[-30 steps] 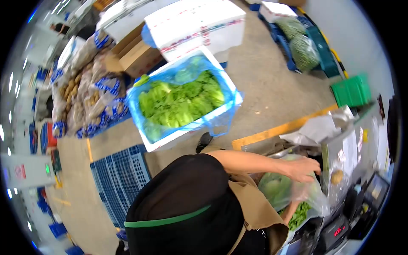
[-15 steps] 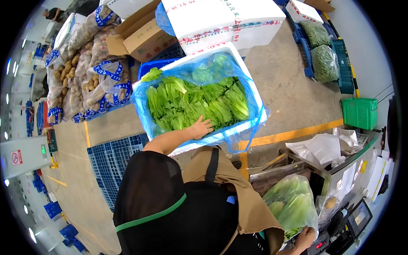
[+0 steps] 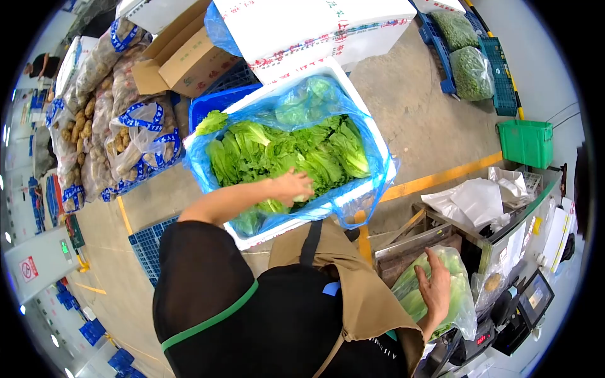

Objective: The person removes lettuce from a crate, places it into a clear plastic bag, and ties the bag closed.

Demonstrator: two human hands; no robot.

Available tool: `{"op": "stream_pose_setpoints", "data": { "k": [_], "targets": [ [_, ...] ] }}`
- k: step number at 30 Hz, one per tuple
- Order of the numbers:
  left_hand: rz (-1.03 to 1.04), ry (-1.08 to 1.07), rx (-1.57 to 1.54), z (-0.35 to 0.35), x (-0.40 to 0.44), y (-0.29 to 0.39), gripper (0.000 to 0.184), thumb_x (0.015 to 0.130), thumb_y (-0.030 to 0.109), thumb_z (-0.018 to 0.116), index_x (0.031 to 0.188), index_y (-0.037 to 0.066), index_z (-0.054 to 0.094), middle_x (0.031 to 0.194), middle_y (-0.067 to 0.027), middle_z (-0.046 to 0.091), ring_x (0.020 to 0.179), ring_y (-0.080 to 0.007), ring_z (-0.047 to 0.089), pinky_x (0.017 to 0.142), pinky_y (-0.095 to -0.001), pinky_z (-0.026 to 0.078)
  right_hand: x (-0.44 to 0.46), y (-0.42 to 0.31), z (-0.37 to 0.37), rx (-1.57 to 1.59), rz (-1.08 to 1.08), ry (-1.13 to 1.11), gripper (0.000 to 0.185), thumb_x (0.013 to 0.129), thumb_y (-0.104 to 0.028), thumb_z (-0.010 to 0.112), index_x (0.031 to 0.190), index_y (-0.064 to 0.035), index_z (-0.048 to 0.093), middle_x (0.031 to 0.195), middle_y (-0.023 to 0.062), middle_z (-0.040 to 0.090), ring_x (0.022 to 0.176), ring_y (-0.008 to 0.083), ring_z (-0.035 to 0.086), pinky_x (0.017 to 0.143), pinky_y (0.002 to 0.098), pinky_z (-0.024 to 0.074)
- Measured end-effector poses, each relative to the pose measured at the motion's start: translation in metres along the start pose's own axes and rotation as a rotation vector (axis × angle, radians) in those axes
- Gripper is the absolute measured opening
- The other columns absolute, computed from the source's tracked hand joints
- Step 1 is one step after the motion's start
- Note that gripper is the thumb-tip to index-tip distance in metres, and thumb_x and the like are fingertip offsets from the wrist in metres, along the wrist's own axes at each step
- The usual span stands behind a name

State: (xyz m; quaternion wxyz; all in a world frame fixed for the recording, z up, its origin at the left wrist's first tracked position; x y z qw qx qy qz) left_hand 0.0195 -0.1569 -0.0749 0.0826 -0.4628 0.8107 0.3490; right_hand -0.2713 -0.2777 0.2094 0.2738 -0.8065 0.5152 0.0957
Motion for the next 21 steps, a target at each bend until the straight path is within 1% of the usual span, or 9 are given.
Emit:
{"op": "stream_pose_setpoints", "data": {
  "k": [3,5,6,8,13,16,18,19,21],
  "targets": [
    [-0.05,0.353,-0.462,-0.072,-0.051,-0.05,0.071,0.064,0.015,0.067,0.132,0.017,0.047,0.137,-0.0147,0.041,0.131,-0.0337,0.035,0.109,-0.053,0.033,0.03,-0.018,0.015,0.03,-0.089,-0.031,0.048,0.078,-0.009,0.066,0.124,-0.002,0.053,0.116,0.0231,0.058,0.106,0.0402,0.056,0.09,0.0424,0.045],
    [-0.344,0.419,-0.933,-0.117,-0.085,-0.086,0.064,0.066,0.018,0.058,0.128,0.007,0.047,0.133,-0.016,0.046,0.124,-0.028,0.045,0.107,-0.0478,0.037,0.058,-0.048,0.022,0.119,-0.181,-0.047,0.05,0.078,-0.009,0.066,0.125,-0.0017,0.052,0.122,0.0236,0.054,0.109,0.0411,0.054,0.092,0.0421,0.0436],
    [-0.33,0.532,-1.14,-0.113,-0.095,-0.109,0.063,0.067,0.019,0.059,0.128,0.007,0.048,0.131,-0.0141,0.05,0.119,-0.0246,0.05,0.105,-0.0426,0.041,0.071,-0.065,0.022,0.15,-0.257,-0.026,0.053,0.077,-0.01,0.067,0.127,-0.0027,0.05,0.127,0.0225,0.051,0.113,0.0401,0.051,0.095,0.0416,0.0426],
    [-0.221,0.686,-1.363,-0.135,-0.113,-0.114,0.063,0.068,0.021,0.064,0.128,0.008,0.05,0.128,-0.0128,0.052,0.117,-0.0234,0.053,0.103,-0.0399,0.043,0.098,-0.098,0.024,0.225,-0.37,0.006,0.063,0.075,-0.015,0.071,0.131,-0.0043,0.046,0.135,0.022,0.045,0.123,0.0386,0.045,0.1,0.0409,0.0392],
    [0.226,0.693,-1.888,-0.177,-0.113,-0.064,0.066,0.067,0.023,0.072,0.127,0.007,0.051,0.129,-0.0154,0.051,0.12,-0.0279,0.051,0.104,-0.0434,0.041,0.168,-0.175,0.04,0.447,-0.594,-0.044,0.103,0.061,-0.03,0.083,0.145,-0.0089,0.028,0.145,0.0203,0.034,0.136,0.033,0.031,0.111,0.0409,0.0279],
    [0.372,0.623,-1.94,-0.189,-0.093,-0.035,0.068,0.07,0.027,0.074,0.129,0.004,0.048,0.131,-0.0161,0.05,0.12,-0.0287,0.051,0.103,-0.0428,0.043,0.201,-0.192,0.106,0.888,-0.429,-0.432,0.11,0.06,-0.029,0.084,0.148,-0.0091,0.021,0.146,0.0167,0.034,0.135,0.03,0.034,0.11,0.04,0.03],
    [0.34,0.578,-1.94,-0.186,-0.076,-0.026,0.07,0.071,0.029,0.074,0.13,0.003,0.046,0.131,-0.0163,0.05,0.12,-0.0279,0.051,0.102,-0.0411,0.043,0.177,-0.203,0.154,1.376,-0.22,-0.837,0.108,0.063,-0.026,0.083,0.148,-0.0103,0.02,0.142,0.0129,0.04,0.13,0.0274,0.041,0.106,0.0405,0.0368],
    [0.351,0.529,-1.873,-0.196,-0.071,-0.013,0.072,0.074,0.032,0.073,0.132,0.002,0.043,0.13,-0.0157,0.051,0.12,-0.0264,0.051,0.101,-0.0387,0.044,0.16,-0.196,0.182,1.477,-0.043,-0.968,0.096,0.067,-0.022,0.08,0.146,-0.0086,0.027,0.136,0.0107,0.048,0.123,0.0253,0.049,0.1,0.0393,0.0436],
    [0.187,0.534,-1.741,-0.175,-0.065,-0.029,0.06,0.082,0.027,0.066,0.131,0.002,0.044,0.129,-0.0137,0.053,0.119,-0.0254,0.052,0.1,-0.0369,0.044,0.143,-0.188,0.202,1.518,0.011,-0.981,0.087,0.069,-0.019,0.078,0.142,-0.0062,0.033,0.13,0.0102,0.053,0.117,0.0247,0.054,0.099,0.0389,0.0453]
  ]
}}
Point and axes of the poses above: each hand's wrist, its own x-axis towards the middle knuckle, its own z-axis out of the palm, y = z × x, the point moved 10 cm from there along x, towards the middle knuckle
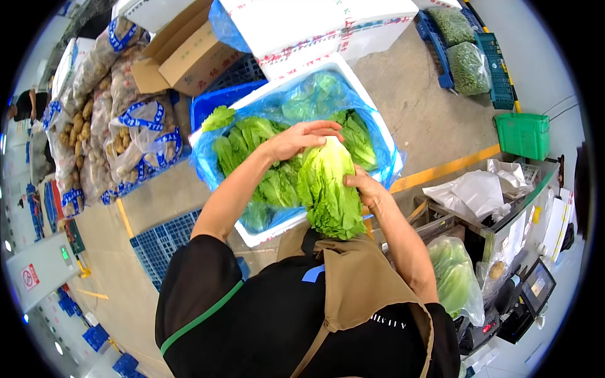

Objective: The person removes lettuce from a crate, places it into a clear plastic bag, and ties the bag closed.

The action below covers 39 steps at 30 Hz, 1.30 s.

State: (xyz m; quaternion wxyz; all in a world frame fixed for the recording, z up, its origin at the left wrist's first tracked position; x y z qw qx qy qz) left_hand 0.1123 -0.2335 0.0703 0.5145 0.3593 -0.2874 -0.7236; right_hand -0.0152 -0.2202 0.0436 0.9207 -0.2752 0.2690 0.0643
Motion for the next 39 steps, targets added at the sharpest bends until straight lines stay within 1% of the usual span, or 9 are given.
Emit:
{"op": "stream_pose_setpoints", "data": {
  "k": [3,6,9,11,14,18,27,34,39],
  "targets": [
    [-0.198,0.119,0.878,-0.046,-0.003,-0.055,0.052,0.084,0.016,0.061,0.131,0.001,0.045,0.13,-0.0144,0.053,0.12,-0.0274,0.051,0.102,-0.0401,0.042,-0.016,0.028,-0.025,0.122,-0.018,0.098,0.072,0.07,-0.013,0.076,0.134,-0.002,0.043,0.123,0.0105,0.059,0.11,0.0242,0.059,0.096,0.038,0.0476],
    [-0.551,-0.551,1.612,-0.038,-0.058,-0.181,0.076,0.074,0.018,0.073,0.141,0.016,0.038,0.147,-0.0141,0.034,0.138,-0.0314,0.026,0.112,-0.0592,0.017,-0.046,0.031,-0.059,0.225,-0.072,0.243,0.074,0.068,-0.011,0.075,0.134,-0.0021,0.043,0.123,0.0115,0.058,0.111,0.0255,0.058,0.096,0.04,0.048],
    [-0.614,-0.863,1.793,-0.022,-0.102,-0.242,0.1,0.067,0.028,0.081,0.148,0.022,0.023,0.155,-0.0111,0.018,0.143,-0.0317,0.011,0.112,-0.0619,0.003,-0.069,0.027,-0.097,0.229,-0.227,0.305,0.078,0.065,-0.01,0.074,0.135,-0.0022,0.041,0.126,0.0125,0.056,0.115,0.0275,0.055,0.097,0.0418,0.0466],
    [-0.503,-0.827,1.892,-0.037,-0.1,-0.28,0.101,0.065,0.032,0.08,0.148,0.023,0.023,0.154,-0.0103,0.02,0.143,-0.0328,0.014,0.11,-0.0658,0.008,-0.081,0.022,-0.103,0.233,-0.283,0.286,0.082,0.06,-0.007,0.07,0.136,-0.0026,0.04,0.127,0.0128,0.054,0.117,0.0296,0.053,0.099,0.0431,0.0452],
    [-0.5,-0.759,1.907,-0.044,-0.095,-0.298,0.102,0.056,0.016,0.079,0.146,0.023,0.03,0.143,-0.0108,0.04,0.136,-0.0355,0.03,0.104,-0.0719,0.017,-0.09,0.021,-0.112,0.251,-0.324,0.409,0.085,0.054,-0.003,0.065,0.135,-0.001,0.04,0.125,0.013,0.055,0.115,0.0308,0.054,0.098,0.0428,0.0459],
    [-0.381,-0.759,1.892,-0.034,-0.098,-0.257,0.09,0.055,0.015,0.079,0.136,0.02,0.043,0.126,-0.0072,0.052,0.121,-0.0272,0.047,0.093,-0.0625,0.034,-0.1,0.012,-0.102,0.224,-0.357,0.454,0.085,0.052,-0.003,0.067,0.133,0.0003,0.042,0.123,0.0131,0.056,0.113,0.0313,0.056,0.096,0.0429,0.0479],
    [-0.168,-0.118,1.467,-0.077,-0.095,-0.114,0.093,0.058,0.025,0.084,0.138,0.012,0.038,0.128,-0.014,0.049,0.119,-0.0317,0.047,0.097,-0.0496,0.037,-0.12,0.01,-0.107,0.232,-0.466,0.349,0.092,0.054,-0.023,0.09,0.131,-0.0014,0.044,0.123,0.0119,0.057,0.112,0.0286,0.056,0.094,0.0427,0.0495],
    [-0.233,0.303,0.946,-0.127,-0.085,-0.055,0.086,0.065,0.022,0.081,0.139,0.007,0.04,0.14,-0.0157,0.044,0.13,-0.0312,0.04,0.111,-0.0448,0.032,-0.112,0.02,-0.12,0.268,-0.356,0.51,0.079,0.067,-0.019,0.076,0.135,-0.002,0.041,0.13,0.0157,0.052,0.117,0.0325,0.053,0.098,0.0481,0.046],
    [-0.015,0.502,0.413,-0.135,-0.083,0.019,0.084,0.065,0.02,0.083,0.138,0.01,0.044,0.139,-0.0138,0.044,0.134,-0.0341,0.033,0.11,-0.0466,0.028,-0.081,-0.036,-0.007,0.15,-0.384,-0.008,0.098,0.058,-0.033,0.088,0.138,-0.0042,0.038,0.129,0.0157,0.052,0.114,0.0322,0.054,0.098,0.0478,0.0461]
  ]
}}
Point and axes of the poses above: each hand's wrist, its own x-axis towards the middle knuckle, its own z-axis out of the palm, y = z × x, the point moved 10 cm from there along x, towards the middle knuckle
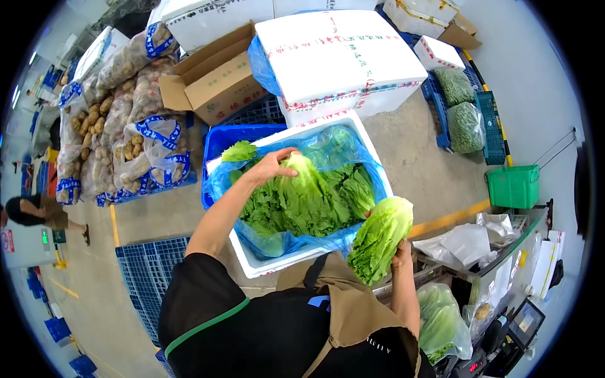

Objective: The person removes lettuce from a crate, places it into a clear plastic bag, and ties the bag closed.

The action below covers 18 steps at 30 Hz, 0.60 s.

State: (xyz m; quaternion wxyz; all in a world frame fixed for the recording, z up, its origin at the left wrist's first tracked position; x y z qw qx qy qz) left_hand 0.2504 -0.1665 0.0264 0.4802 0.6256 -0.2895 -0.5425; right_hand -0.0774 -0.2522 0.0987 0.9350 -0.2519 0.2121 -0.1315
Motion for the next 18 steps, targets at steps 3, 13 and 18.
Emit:
{"op": "stream_pose_setpoints", "data": {
  "k": [3,13,18],
  "targets": [
    [-0.016,-0.101,-0.065,0.035,-0.008,0.058,0.088,0.064,0.031,0.084,0.139,0.009,0.043,0.139,-0.0179,0.043,0.134,-0.0345,0.032,0.11,-0.0486,0.025,0.015,-0.012,-0.018,-0.158,-0.081,0.039,0.094,0.067,-0.033,0.083,0.142,-0.0052,0.033,0.127,0.0129,0.055,0.11,0.0281,0.057,0.096,0.0432,0.0479],
    [0.037,-0.273,0.627,0.147,-0.025,0.126,0.069,0.091,0.048,0.05,0.137,-0.002,0.04,0.132,-0.0231,0.049,0.113,-0.033,0.054,0.096,-0.0448,0.043,0.019,0.022,-0.029,0.209,-0.006,0.245,0.048,0.089,-0.035,0.059,0.128,-0.0069,0.053,0.117,0.0136,0.063,0.101,0.0278,0.063,0.088,0.0427,0.0528],
    [0.024,-0.512,0.601,0.163,-0.058,0.144,0.044,0.099,0.034,0.04,0.135,0.01,0.047,0.129,-0.0188,0.05,0.115,-0.0349,0.05,0.095,-0.0457,0.042,0.007,0.04,-0.014,0.356,-0.028,0.195,0.05,0.088,-0.038,0.058,0.128,-0.0069,0.053,0.117,0.0142,0.061,0.101,0.0285,0.062,0.089,0.0432,0.0516]
  ]
}}
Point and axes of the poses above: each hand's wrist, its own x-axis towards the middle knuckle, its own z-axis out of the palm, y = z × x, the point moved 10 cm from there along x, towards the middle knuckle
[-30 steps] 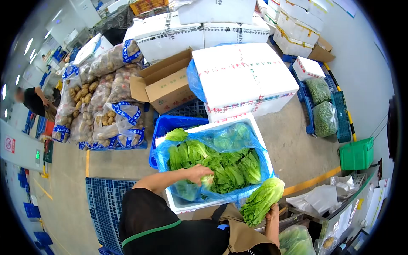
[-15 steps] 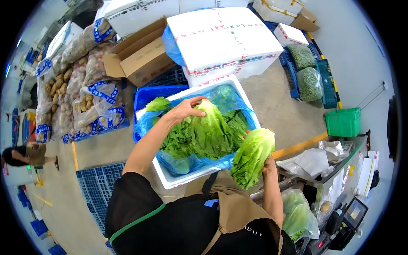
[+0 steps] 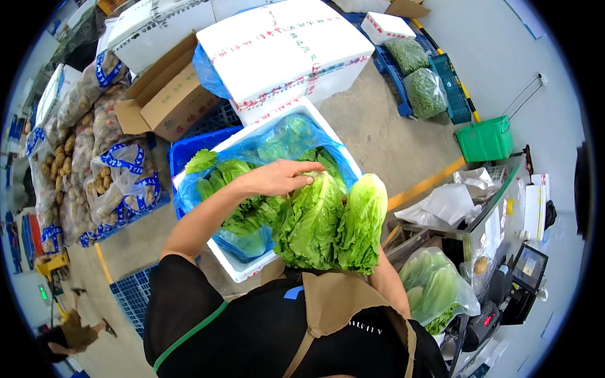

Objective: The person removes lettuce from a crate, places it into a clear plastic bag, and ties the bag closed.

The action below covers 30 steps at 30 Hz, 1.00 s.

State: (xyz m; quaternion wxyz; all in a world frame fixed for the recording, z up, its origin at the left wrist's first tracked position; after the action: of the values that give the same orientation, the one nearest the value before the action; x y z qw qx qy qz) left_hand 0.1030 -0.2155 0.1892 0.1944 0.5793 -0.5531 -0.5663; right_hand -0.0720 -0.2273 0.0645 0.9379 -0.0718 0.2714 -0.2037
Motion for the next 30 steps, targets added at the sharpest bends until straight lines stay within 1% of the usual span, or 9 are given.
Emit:
{"op": "stream_pose_setpoints", "data": {
  "k": [2,5,9,12,16,20,24,28,30],
  "targets": [
    [0.116,0.054,0.352,-0.003,0.001,0.011,0.039,0.097,0.028,0.045,0.132,0.01,0.05,0.129,-0.0175,0.048,0.116,-0.0346,0.049,0.098,-0.0451,0.04,0.001,0.002,-0.005,-0.01,0.009,0.001,0.051,0.087,-0.038,0.059,0.128,-0.0069,0.053,0.118,0.0144,0.06,0.102,0.0286,0.061,0.089,0.0431,0.051],
    [0.786,0.123,0.419,0.002,-0.021,0.065,0.031,0.092,0.014,0.052,0.121,0.006,0.057,0.124,-0.0157,0.053,0.118,-0.0334,0.047,0.1,-0.0432,0.039,0.003,0.003,-0.009,-0.043,0.007,0.012,0.053,0.085,-0.038,0.06,0.127,-0.0068,0.053,0.119,0.0147,0.059,0.104,0.0289,0.06,0.09,0.0431,0.0501],
    [0.761,-0.251,0.311,0.024,-0.016,0.055,0.023,0.089,0.011,0.057,0.109,0.002,0.062,0.122,-0.014,0.055,0.118,-0.0321,0.048,0.101,-0.0419,0.039,0.011,0.004,-0.01,-0.094,0.014,0.023,0.055,0.083,-0.039,0.062,0.127,-0.0067,0.053,0.121,0.015,0.058,0.105,0.0293,0.059,0.091,0.043,0.0489],
    [0.741,-0.291,0.242,0.022,-0.018,0.046,0.023,0.089,0.014,0.059,0.108,0.001,0.063,0.125,-0.0138,0.054,0.119,-0.0322,0.048,0.099,-0.0422,0.041,0.017,0.004,-0.008,-0.141,0.024,0.023,0.057,0.081,-0.039,0.063,0.127,-0.0067,0.054,0.122,0.0153,0.056,0.106,0.0295,0.058,0.092,0.043,0.048],
    [0.581,-0.262,0.158,0.011,-0.023,0.028,0.02,0.088,0.016,0.061,0.102,0.002,0.066,0.124,-0.0138,0.056,0.117,-0.0311,0.051,0.095,-0.0422,0.043,0.027,0.005,-0.003,-0.187,0.033,0.022,0.059,0.079,-0.039,0.065,0.127,-0.0066,0.054,0.123,0.0157,0.055,0.108,0.0299,0.056,0.093,0.0429,0.0468],
    [0.835,-0.172,0.198,0.004,-0.034,0.029,0.018,0.085,0.014,0.064,0.097,0.0,0.066,0.109,-0.0118,0.061,0.099,-0.0284,0.058,0.083,-0.0388,0.046,0.034,0.01,0.003,-0.205,0.055,0.005,0.062,0.076,-0.039,0.067,0.127,-0.0065,0.054,0.125,0.016,0.053,0.11,0.0302,0.055,0.094,0.0429,0.0456],
    [0.844,0.077,0.178,-0.003,-0.034,0.02,0.014,0.085,0.011,0.065,0.092,-0.001,0.063,0.097,-0.0106,0.061,0.098,-0.0266,0.058,0.08,-0.0367,0.047,0.036,0.013,0.005,-0.218,0.058,0.004,0.064,0.074,-0.04,0.068,0.127,-0.0064,0.054,0.126,0.0164,0.052,0.111,0.0306,0.053,0.095,0.0428,0.0444],
    [0.3,0.383,-0.693,-0.031,-0.012,-0.037,0.02,0.09,0.013,0.058,0.107,0.001,0.059,0.096,-0.0094,0.06,0.087,-0.0191,0.06,0.072,-0.0341,0.054,0.038,0.014,0.007,-0.22,0.066,0.014,0.066,0.072,-0.04,0.07,0.126,-0.0063,0.055,0.128,0.0167,0.05,0.113,0.0309,0.052,0.096,0.0427,0.0432],
    [0.317,0.629,-1.242,-0.058,-0.019,-0.065,0.023,0.093,0.017,0.054,0.11,0.0,0.055,0.098,-0.0105,0.059,0.085,-0.0182,0.059,0.072,-0.033,0.054,0.035,0.013,0.004,-0.219,0.059,0.025,0.067,0.07,-0.04,0.071,0.126,-0.0063,0.055,0.128,0.0169,0.049,0.114,0.0311,0.051,0.097,0.0427,0.0426]
  ]
}}
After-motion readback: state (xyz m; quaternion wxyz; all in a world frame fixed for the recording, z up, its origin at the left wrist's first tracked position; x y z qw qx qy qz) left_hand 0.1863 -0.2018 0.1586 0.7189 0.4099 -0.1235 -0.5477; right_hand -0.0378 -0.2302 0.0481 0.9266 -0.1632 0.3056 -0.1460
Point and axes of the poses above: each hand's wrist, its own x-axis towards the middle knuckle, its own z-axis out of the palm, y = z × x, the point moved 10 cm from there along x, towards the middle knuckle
